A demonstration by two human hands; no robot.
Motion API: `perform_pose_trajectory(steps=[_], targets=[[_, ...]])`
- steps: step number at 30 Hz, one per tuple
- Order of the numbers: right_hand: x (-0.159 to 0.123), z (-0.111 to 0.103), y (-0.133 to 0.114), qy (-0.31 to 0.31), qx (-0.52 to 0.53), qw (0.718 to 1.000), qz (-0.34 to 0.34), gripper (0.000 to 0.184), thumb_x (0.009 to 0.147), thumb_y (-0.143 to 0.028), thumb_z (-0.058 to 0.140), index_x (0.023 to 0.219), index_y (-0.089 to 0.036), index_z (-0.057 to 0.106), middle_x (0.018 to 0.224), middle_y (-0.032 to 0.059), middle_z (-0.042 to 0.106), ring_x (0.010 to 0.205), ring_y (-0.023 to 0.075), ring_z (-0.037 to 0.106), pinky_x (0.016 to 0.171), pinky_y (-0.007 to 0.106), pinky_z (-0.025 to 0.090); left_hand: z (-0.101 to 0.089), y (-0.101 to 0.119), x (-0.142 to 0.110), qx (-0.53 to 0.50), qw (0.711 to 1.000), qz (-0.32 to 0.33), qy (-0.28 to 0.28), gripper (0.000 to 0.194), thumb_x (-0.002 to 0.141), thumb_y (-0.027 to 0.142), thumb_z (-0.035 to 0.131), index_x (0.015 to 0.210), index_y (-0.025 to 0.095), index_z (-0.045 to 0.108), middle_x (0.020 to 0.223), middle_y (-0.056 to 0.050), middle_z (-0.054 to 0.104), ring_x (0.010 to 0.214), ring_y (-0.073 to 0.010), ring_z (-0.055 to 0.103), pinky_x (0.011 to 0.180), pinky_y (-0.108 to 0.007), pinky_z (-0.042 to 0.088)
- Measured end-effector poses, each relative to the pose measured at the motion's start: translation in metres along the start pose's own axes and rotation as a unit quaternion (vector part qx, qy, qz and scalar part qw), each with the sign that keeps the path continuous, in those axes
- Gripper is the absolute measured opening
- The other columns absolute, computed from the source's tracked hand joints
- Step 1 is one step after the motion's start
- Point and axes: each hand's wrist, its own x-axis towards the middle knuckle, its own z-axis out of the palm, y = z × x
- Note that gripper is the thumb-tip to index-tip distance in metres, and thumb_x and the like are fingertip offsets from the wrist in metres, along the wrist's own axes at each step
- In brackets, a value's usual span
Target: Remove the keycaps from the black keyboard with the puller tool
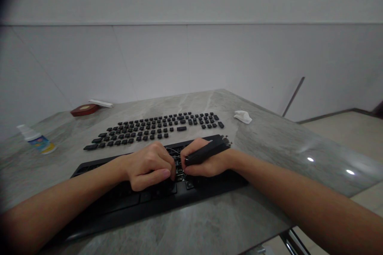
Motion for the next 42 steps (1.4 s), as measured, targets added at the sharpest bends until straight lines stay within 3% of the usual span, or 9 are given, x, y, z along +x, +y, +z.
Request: perform_pose_trajectory(steps=[6,12,26,33,42], targets=[[0.012,-0.007,0.003,-0.061,0.057,0.996,0.003,0.013,0.080,-0.023,0.063,0.072,-0.013,0.059,0.062,-0.0026,0.054,0.057,0.0086,0.047,0.053,0.020,0.039,0.000,-0.001,0.001,0.001,1.000,0.004,0.004,0.033,0.093,0.017,0.035,0.069,0.018,0.058,0.063,-0.010,0.068,0.055,-0.0177,0.063,0.054,-0.029,0.048],[0.025,-0.009,0.003,-0.099,0.038,0.994,0.018,0.006,0.075,-0.016,0.060,0.071,-0.015,0.055,0.062,-0.0027,0.056,0.056,0.0097,0.050,0.052,0.020,0.041,0.002,-0.002,0.001,0.009,1.000,0.007,0.004,0.033,0.092,0.016,0.034,0.069,0.019,0.057,0.063,-0.009,0.069,0.060,-0.0184,0.066,0.058,-0.030,0.051],[0.038,-0.004,-0.010,-0.118,-0.047,0.985,0.116,0.014,0.066,-0.006,0.061,0.057,-0.014,0.055,0.049,-0.0049,0.054,0.047,0.0101,0.052,0.045,0.020,0.038,0.001,-0.003,0.000,0.014,1.000,-0.003,-0.003,0.033,0.093,0.018,0.036,0.071,0.017,0.061,0.067,-0.011,0.071,0.062,-0.0204,0.069,0.057,-0.030,0.053],[0.036,0.001,-0.002,-0.139,0.088,0.975,0.149,0.013,0.064,-0.005,0.052,0.063,-0.014,0.062,0.049,-0.0055,0.057,0.042,0.0098,0.054,0.040,0.018,0.042,0.000,-0.002,0.003,0.013,1.000,0.002,0.002,0.031,0.092,0.016,0.037,0.073,0.017,0.061,0.066,-0.011,0.071,0.061,-0.0207,0.069,0.057,-0.030,0.053],[0.040,0.000,-0.010,-0.167,0.107,0.950,0.240,0.010,0.069,-0.008,0.057,0.062,-0.013,0.058,0.049,-0.0046,0.058,0.038,0.0093,0.054,0.031,0.016,0.038,-0.001,-0.001,0.004,0.006,1.000,-0.002,-0.004,0.032,0.092,0.015,0.036,0.073,0.017,0.061,0.066,-0.012,0.071,0.063,-0.0212,0.069,0.059,-0.030,0.053]])
